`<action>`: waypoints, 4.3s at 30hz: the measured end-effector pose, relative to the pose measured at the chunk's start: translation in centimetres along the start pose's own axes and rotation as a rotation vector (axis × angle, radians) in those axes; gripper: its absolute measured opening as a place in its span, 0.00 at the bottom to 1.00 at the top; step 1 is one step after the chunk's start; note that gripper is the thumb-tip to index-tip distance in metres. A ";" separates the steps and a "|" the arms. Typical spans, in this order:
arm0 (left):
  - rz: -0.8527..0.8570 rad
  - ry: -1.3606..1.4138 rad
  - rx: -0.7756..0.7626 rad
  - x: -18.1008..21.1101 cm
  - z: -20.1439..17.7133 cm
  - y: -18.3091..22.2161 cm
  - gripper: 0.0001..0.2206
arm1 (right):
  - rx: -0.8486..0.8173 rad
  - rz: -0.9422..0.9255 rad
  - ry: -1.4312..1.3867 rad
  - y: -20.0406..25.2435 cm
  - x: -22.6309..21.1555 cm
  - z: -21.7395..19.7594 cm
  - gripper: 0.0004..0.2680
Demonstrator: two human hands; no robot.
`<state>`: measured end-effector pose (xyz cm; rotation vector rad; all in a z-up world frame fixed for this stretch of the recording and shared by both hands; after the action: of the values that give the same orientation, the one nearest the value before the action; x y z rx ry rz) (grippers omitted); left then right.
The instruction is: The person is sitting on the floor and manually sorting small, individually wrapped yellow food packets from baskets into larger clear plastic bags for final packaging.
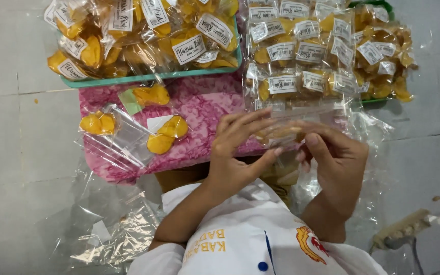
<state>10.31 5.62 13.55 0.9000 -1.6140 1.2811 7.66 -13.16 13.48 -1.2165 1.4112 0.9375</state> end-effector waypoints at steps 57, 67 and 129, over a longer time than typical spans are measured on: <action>-0.427 0.730 0.102 -4.4 2.6 2.2 0.32 | 0.108 -0.368 -0.010 0.3 5.6 -0.7 0.26; -0.320 0.815 0.349 -4.9 2.9 2.2 0.26 | -0.109 -0.113 -0.403 0.4 4.9 1.6 0.39; 0.628 -0.536 -0.039 -6.1 9.6 7.0 0.10 | -0.184 0.155 0.150 7.5 11.8 -13.5 0.15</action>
<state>4.31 -2.12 4.48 0.7757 -2.4732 1.4869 -2.17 -27.09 4.06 -1.3514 1.5830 1.1221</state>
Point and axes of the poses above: each hand's wrist, its own y-axis away from the middle knuckle, its own z-axis out of the palm, x = y × z, the point moved 7 cm from there along -y, towards the middle knuckle, and after that the axes turned 7 degrees about y, right-handed, at the moved point
